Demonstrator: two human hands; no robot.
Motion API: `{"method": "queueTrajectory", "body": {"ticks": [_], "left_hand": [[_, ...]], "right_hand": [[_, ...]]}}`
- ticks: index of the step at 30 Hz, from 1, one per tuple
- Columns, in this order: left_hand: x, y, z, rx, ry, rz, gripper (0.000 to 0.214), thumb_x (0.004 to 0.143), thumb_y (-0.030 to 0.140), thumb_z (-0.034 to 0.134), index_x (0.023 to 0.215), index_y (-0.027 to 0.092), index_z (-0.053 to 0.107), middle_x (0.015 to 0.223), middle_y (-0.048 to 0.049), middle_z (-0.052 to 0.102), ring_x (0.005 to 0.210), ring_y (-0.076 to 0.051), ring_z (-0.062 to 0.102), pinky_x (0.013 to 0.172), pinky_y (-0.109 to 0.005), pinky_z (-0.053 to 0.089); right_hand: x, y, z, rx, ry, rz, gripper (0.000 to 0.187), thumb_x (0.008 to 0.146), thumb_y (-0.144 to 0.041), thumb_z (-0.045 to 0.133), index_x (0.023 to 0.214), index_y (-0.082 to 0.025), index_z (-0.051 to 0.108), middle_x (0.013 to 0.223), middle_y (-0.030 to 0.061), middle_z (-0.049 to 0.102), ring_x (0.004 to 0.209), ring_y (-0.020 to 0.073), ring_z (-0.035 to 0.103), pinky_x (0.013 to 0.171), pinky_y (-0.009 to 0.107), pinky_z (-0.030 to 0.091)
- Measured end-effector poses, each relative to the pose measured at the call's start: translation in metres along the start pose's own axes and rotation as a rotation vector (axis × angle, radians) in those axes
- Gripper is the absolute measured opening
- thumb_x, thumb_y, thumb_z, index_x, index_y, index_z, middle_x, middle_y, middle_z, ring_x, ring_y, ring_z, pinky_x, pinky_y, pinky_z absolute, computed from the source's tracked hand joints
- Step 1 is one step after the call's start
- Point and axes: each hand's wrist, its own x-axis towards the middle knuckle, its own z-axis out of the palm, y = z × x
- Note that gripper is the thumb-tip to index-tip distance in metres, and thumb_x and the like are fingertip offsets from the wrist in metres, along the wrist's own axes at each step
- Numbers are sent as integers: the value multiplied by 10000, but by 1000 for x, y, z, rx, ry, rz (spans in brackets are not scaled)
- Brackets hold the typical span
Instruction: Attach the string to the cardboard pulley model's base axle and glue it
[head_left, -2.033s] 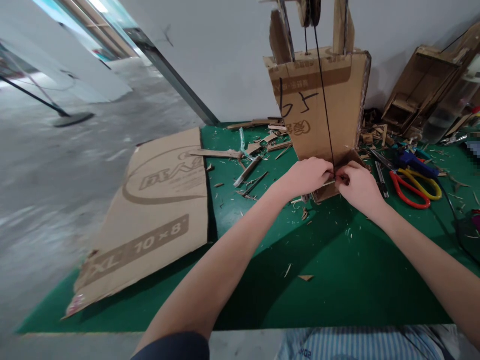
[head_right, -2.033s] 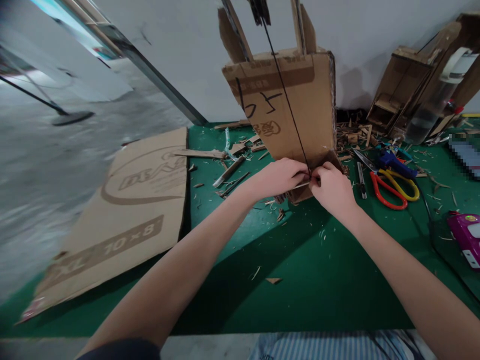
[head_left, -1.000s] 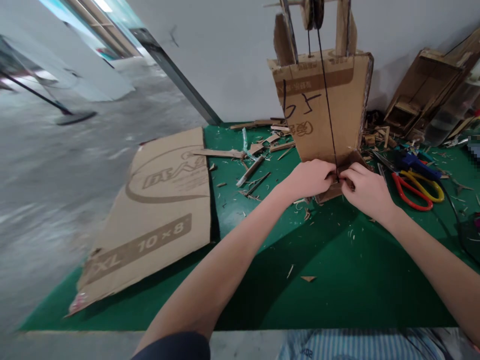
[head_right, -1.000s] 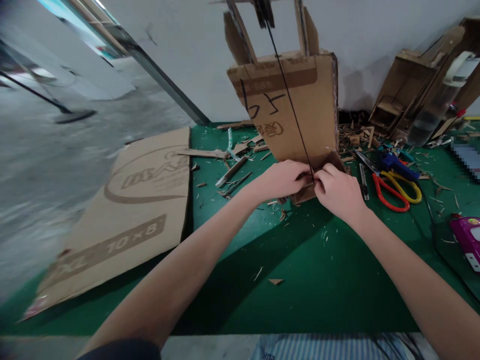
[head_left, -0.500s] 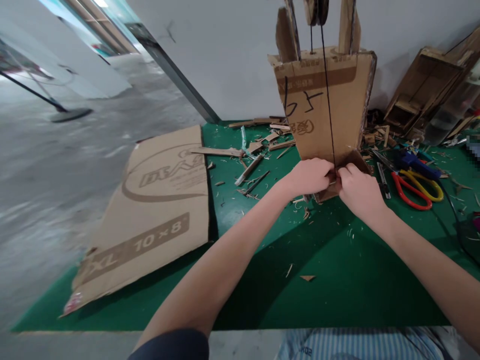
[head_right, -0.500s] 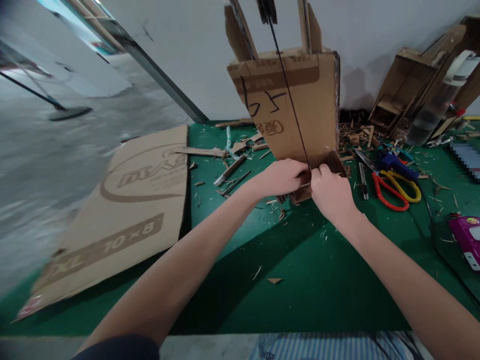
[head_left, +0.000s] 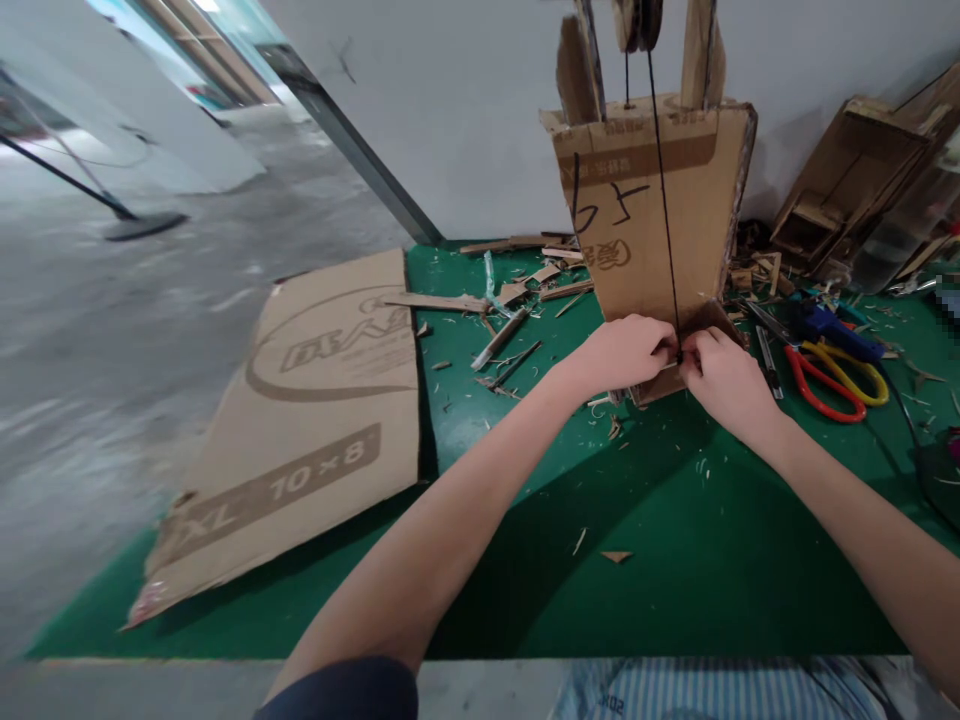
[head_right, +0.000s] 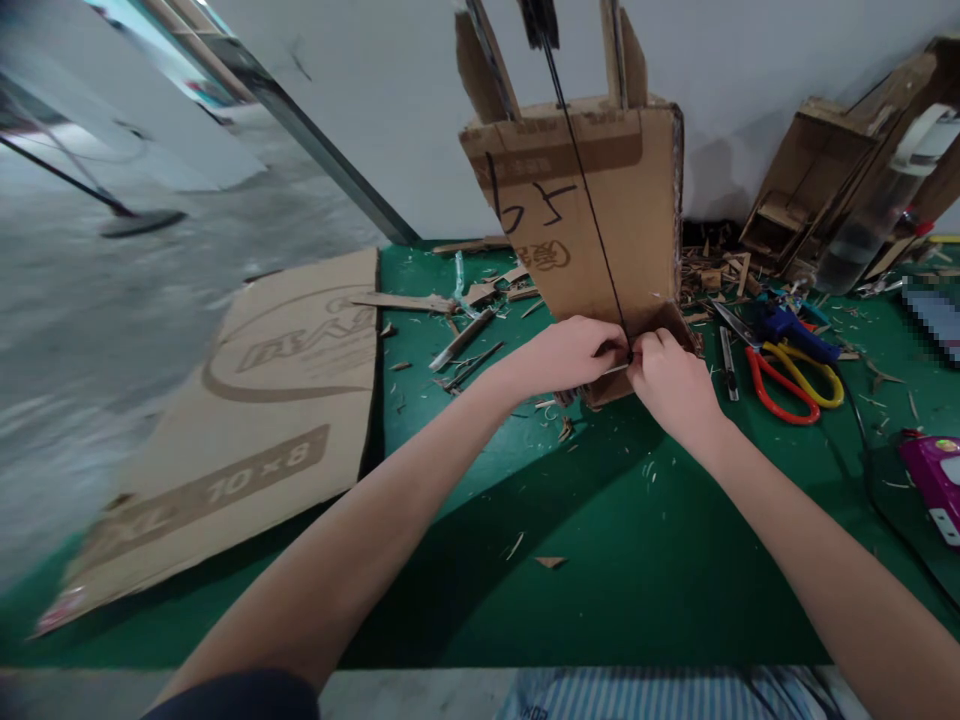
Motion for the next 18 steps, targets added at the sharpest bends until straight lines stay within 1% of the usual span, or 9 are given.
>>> {"method": "queueTrajectory", "body": {"ticks": [3,7,10,13,16,18], "left_hand": [[-3,2,-2,-55,0,-11,237,845,231,459,921,222,684,882,-24,714,704,-141,598,570,-255,372],[-6,4,-3,-118,37,0,194,807,203,514,904,216,682,879,-9,713,699,-128,599,583,-248,393],[-6,4,0,-137,83,27,161,777,178,549,874,208,673,860,-3,708,714,-128,602,598,-251,403],[-6,4,3,-119,124,59,140,775,173,564,860,206,671,859,-3,705,738,-136,599,614,-258,401],[-7,4,5,-52,157,91,148,810,172,542,866,208,675,878,-1,704,753,-135,595,616,-261,390],[-8,4,6,18,174,148,186,863,186,502,906,215,680,922,-4,702,769,-133,597,612,-258,385]], "right_hand": [[2,7,3,164,34,-2,204,886,-188,441,936,-168,638,985,98,661,858,221,621,705,317,446],[4,13,6,274,42,-25,189,844,-178,464,879,-166,649,925,95,665,854,220,609,769,337,460],[4,15,7,307,44,-15,185,818,-180,483,864,-165,662,895,92,670,820,211,602,764,337,456],[3,14,6,330,54,-7,188,807,-184,492,851,-157,672,866,90,680,797,203,603,745,327,447],[3,13,3,354,44,20,178,799,-190,502,811,-153,676,821,87,688,761,195,609,723,313,442],[3,12,2,373,23,50,169,795,-194,510,801,-154,674,793,81,687,730,189,607,701,305,437]]}}
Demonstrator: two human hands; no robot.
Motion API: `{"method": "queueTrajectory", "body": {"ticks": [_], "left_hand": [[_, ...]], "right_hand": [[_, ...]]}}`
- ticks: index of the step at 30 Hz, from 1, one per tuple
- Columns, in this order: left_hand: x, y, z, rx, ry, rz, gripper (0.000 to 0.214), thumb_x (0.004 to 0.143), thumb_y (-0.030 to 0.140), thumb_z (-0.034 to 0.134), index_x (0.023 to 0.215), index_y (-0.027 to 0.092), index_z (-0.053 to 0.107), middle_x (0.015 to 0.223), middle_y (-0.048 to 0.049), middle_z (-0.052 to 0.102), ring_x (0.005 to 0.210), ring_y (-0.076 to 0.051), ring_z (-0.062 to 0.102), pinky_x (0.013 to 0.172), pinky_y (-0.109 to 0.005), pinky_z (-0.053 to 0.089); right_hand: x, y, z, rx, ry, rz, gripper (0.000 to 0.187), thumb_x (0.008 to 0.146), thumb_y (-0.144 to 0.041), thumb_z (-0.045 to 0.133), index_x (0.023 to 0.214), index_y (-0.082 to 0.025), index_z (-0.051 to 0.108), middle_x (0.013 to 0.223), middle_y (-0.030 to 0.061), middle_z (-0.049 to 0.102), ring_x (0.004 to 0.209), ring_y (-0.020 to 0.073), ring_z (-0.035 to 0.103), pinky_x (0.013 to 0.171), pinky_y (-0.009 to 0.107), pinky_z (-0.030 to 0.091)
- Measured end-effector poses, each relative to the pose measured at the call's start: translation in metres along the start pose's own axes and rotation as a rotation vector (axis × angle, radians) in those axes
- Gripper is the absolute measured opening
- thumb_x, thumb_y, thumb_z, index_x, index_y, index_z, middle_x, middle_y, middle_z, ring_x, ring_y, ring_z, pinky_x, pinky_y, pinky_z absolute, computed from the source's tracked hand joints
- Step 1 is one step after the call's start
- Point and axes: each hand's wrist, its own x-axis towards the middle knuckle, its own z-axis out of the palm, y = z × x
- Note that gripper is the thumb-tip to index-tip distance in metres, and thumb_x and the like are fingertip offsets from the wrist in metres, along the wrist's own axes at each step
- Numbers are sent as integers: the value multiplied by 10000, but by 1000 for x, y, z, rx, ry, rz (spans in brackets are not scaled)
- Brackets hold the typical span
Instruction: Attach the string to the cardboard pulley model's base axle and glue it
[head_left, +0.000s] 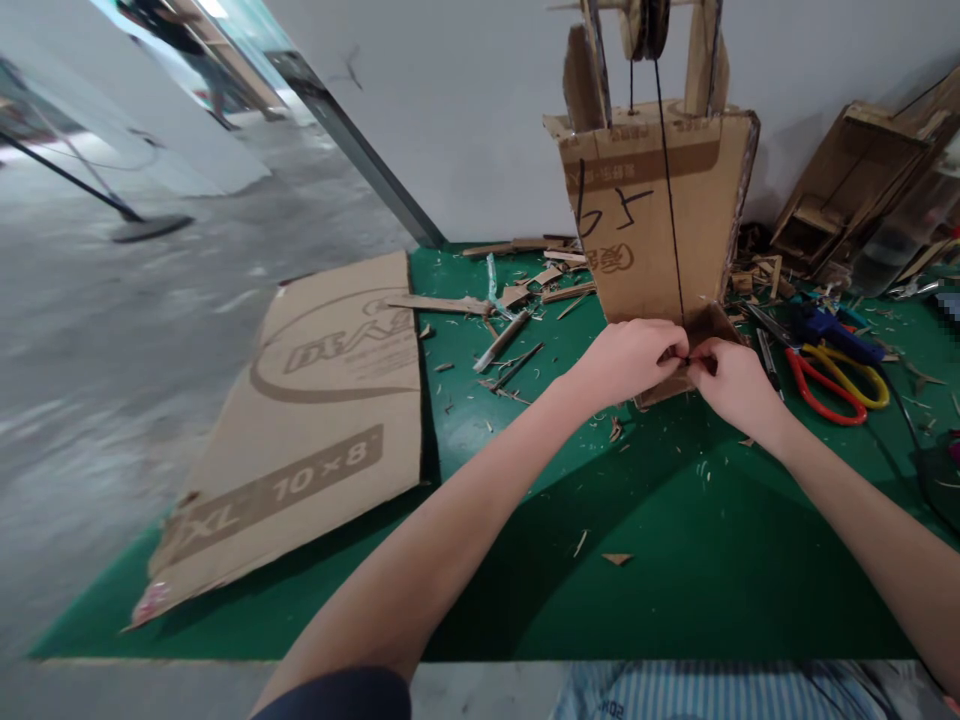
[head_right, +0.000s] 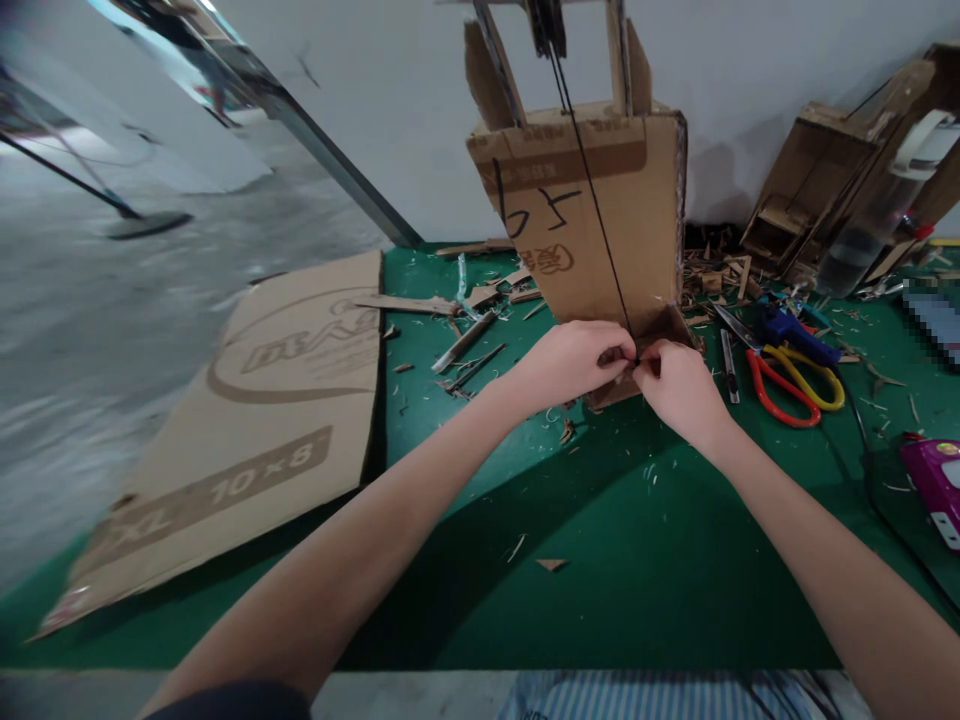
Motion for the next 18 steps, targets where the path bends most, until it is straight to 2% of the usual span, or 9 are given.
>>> {"method": "queueTrajectory", "body": {"ticks": [4,9,18], "left_hand": [[-1,1,0,105,-22,103,268,925,205,443,1042,253,679,1024,-6,690,829,-135,620,609,-249,390],[3,6,-3,189,-67,27,234,921,206,458,1017,218,671,1028,-26,691,828,-150,637,596,-258,387],[2,6,-2,278,-64,77,241,959,228,425,1009,210,660,959,-29,688,792,-153,637,564,-266,347]], "right_hand": [[1,-1,-1,27,-41,56,154,795,-212,526,797,-156,669,760,73,684,693,187,592,666,300,420],[1,-1,-1,56,-56,73,173,789,-213,541,842,-152,693,801,81,702,719,189,605,668,292,418],[1,-2,-4,40,-67,83,161,772,-218,523,787,-155,670,769,75,685,698,179,578,658,288,392]]}}
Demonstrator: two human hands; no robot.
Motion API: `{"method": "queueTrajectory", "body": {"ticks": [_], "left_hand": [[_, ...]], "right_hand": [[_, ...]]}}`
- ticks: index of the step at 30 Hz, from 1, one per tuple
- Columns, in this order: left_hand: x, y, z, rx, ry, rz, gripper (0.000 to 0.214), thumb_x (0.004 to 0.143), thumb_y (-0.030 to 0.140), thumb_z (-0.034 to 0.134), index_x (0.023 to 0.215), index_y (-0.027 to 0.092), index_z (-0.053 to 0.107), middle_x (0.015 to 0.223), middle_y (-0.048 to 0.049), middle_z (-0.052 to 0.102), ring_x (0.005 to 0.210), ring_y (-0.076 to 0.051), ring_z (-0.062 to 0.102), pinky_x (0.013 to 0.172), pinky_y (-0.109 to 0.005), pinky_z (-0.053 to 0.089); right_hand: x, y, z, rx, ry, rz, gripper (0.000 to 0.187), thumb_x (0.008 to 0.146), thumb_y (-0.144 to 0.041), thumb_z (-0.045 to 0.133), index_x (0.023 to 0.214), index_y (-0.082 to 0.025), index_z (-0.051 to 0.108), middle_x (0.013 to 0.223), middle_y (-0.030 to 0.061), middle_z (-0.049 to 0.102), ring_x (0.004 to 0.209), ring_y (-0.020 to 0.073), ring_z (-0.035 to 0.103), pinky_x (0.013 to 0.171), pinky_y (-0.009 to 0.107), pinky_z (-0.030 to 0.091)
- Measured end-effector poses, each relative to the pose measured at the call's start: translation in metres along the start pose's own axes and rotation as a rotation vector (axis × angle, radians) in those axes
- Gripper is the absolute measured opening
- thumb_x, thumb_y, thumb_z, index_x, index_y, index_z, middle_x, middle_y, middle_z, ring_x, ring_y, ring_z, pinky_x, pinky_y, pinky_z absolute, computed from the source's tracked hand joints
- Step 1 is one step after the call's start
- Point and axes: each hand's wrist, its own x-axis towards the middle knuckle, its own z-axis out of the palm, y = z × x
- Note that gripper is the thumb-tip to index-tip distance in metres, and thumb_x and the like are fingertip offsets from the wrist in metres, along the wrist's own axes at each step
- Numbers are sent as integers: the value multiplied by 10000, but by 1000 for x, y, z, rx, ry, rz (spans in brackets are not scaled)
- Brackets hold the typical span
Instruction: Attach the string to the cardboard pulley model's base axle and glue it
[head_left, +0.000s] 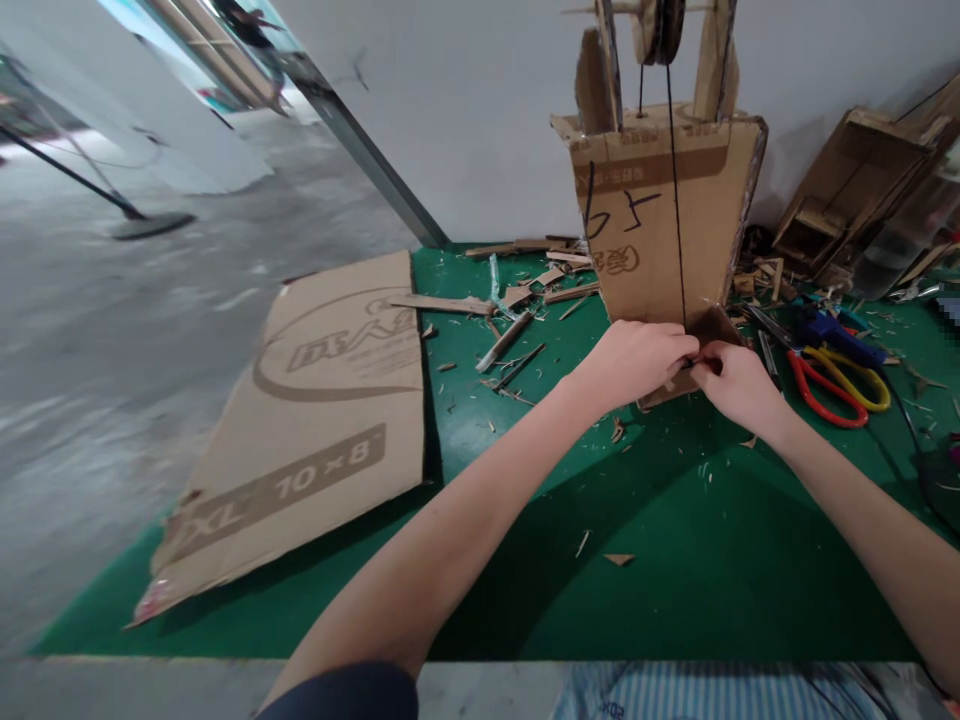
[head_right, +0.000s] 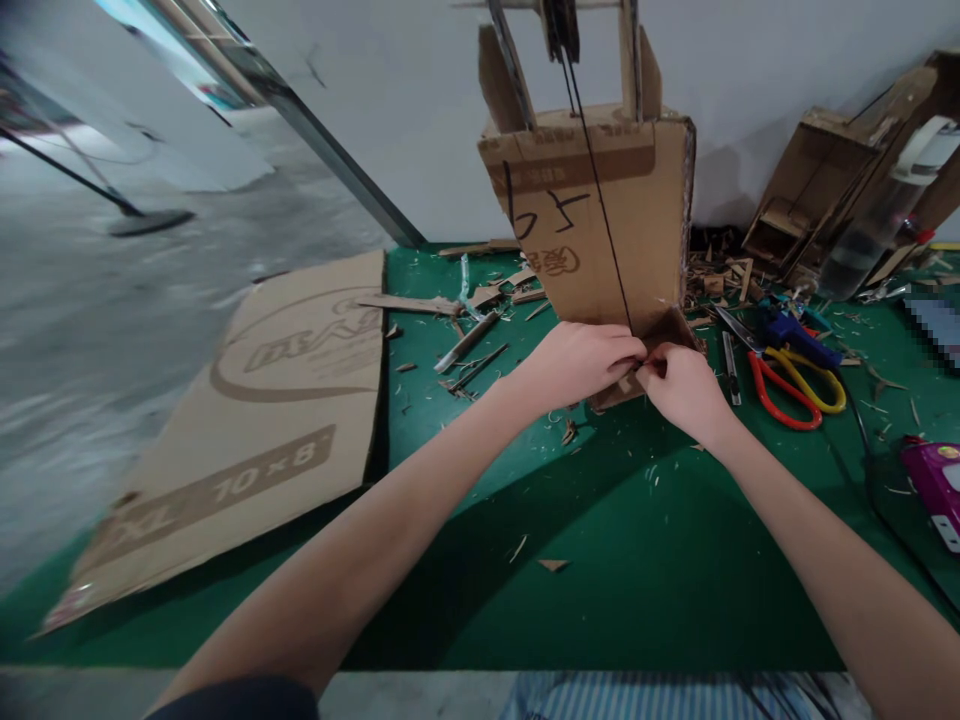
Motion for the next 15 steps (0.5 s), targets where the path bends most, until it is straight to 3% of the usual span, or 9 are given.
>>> {"method": "queueTrajectory", "body": {"ticks": [7,15], "left_hand": [[-4,3,2,85,26,38,218,953,221,443,938,183,657,882,-36,663,744,-165,628,540,-274,343],[-2,4,5,111,52,40,193,926,198,467,949,188,659,861,-42,648,706,-165,626,519,-283,332]], "right_hand": [[2,-2,-3,137,-110,76,155,788,-232,497,749,-159,628,658,34,621,597,149,554,587,268,389],[3,4,-5,189,-91,63,143,769,-240,492,775,-168,616,655,17,602,590,140,555,547,252,426]]}}
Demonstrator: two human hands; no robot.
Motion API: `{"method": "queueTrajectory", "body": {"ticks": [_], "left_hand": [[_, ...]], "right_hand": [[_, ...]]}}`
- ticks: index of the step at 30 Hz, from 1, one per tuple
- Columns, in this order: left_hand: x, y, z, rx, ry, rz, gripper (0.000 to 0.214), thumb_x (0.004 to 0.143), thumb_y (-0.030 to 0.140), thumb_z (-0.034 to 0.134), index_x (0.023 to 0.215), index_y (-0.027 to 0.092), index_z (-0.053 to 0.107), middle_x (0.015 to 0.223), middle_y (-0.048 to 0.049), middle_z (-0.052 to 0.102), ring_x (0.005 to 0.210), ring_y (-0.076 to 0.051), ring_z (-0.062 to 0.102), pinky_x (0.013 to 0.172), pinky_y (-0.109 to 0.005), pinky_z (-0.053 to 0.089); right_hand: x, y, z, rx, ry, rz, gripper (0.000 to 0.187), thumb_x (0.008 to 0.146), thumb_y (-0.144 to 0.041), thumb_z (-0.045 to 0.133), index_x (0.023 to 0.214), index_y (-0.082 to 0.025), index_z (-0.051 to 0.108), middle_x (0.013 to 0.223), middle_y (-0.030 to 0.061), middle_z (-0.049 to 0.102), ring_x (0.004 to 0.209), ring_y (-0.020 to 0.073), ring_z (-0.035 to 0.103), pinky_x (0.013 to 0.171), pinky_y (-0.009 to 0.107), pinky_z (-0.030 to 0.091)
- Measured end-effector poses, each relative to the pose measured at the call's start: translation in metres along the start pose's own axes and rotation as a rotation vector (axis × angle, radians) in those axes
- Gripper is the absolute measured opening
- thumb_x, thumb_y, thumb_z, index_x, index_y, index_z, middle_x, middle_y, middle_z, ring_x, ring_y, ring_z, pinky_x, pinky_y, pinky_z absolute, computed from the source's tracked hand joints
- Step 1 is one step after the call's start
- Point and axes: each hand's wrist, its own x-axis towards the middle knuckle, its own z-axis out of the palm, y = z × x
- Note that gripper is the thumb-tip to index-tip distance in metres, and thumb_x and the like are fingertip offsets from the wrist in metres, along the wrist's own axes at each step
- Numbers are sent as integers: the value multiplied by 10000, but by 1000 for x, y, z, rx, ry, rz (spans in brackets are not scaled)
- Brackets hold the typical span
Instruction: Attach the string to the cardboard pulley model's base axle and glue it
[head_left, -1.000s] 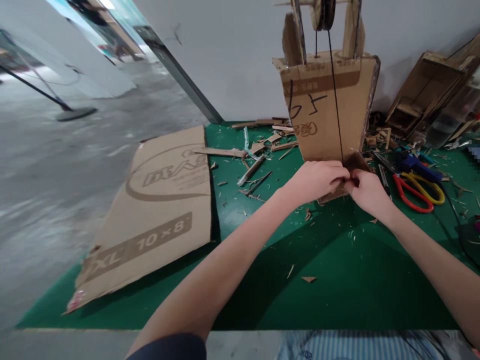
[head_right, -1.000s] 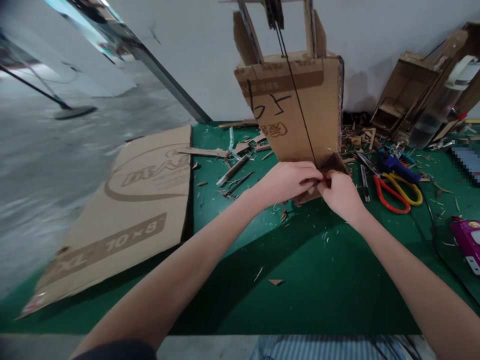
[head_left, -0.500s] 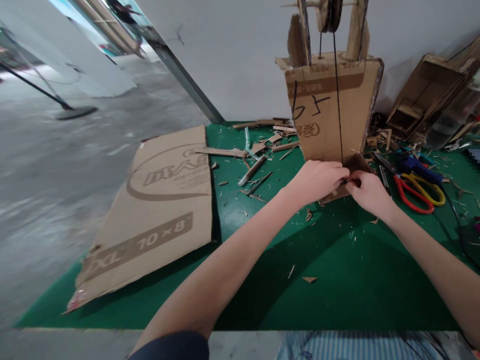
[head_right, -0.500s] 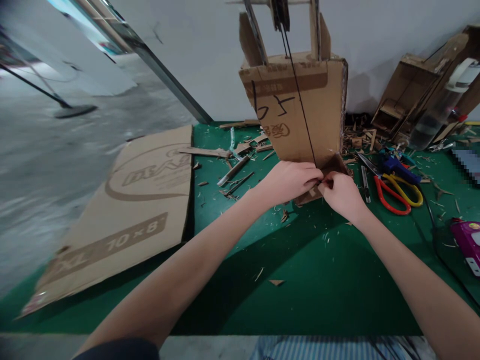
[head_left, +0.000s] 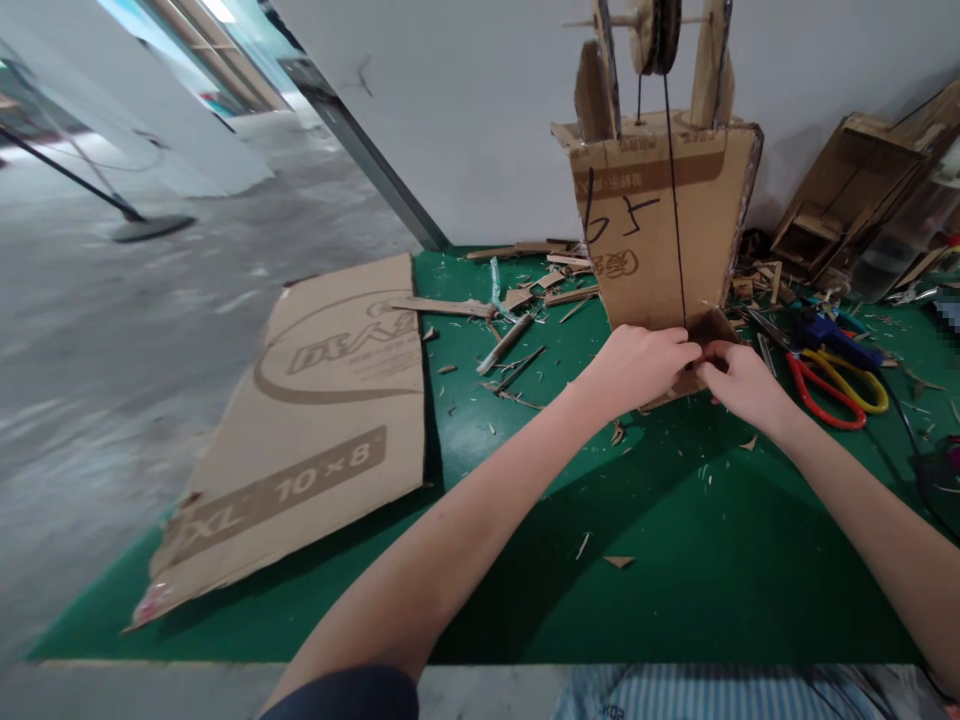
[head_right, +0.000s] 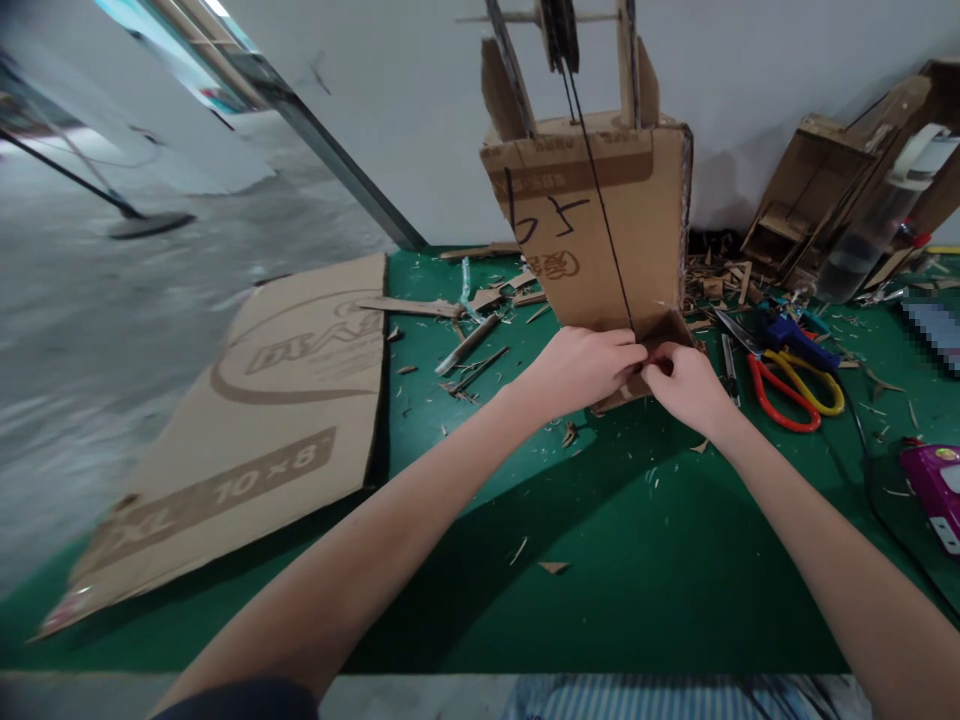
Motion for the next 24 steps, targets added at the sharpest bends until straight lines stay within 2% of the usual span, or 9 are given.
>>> {"method": "queueTrajectory", "body": {"ticks": [4,7,12,17,21,24], "left_hand": [[-1,-1,0,-19,-3,-3,218,943,222,441,965,201,658,866,-29,657,717,-166,630,513,-286,319],[-3,-2,0,-4,11,53,262,970,273,413,1002,199,662,852,-39,657,704,-169,633,522,-289,335],[-6,-3,1,39,1,80,275,981,276,409,1071,191,655,829,-48,650,689,-154,630,538,-277,370],[-6,-5,7,65,42,53,261,975,265,430,1088,205,657,949,-51,642,720,-157,623,547,-286,398],[-5,-4,9,60,50,43,268,971,284,444,1115,213,659,965,-58,631,718,-163,625,557,-294,410],[-5,-2,7,60,24,60,250,965,269,465,1095,209,670,913,-51,637,757,-182,646,578,-298,426]], "right_hand": [[1,2,-1,97,32,20,193,749,-213,496,884,-168,626,693,17,611,589,141,562,516,249,456],[3,4,0,223,-25,61,259,792,-242,477,971,-163,646,729,30,609,597,150,572,455,241,456],[7,6,-1,321,-120,32,242,852,-328,489,919,-177,666,620,-9,514,556,133,527,392,203,381],[9,-2,-2,451,-89,119,262,841,-417,559,952,-198,652,615,-38,478,495,88,449,368,176,241],[9,-14,-4,556,-89,207,202,813,-375,597,875,-186,635,575,-60,433,434,55,348,366,180,176],[11,-21,-5,635,-120,260,82,796,-264,586,813,-184,585,566,-68,426,407,43,335,361,174,166]]}}
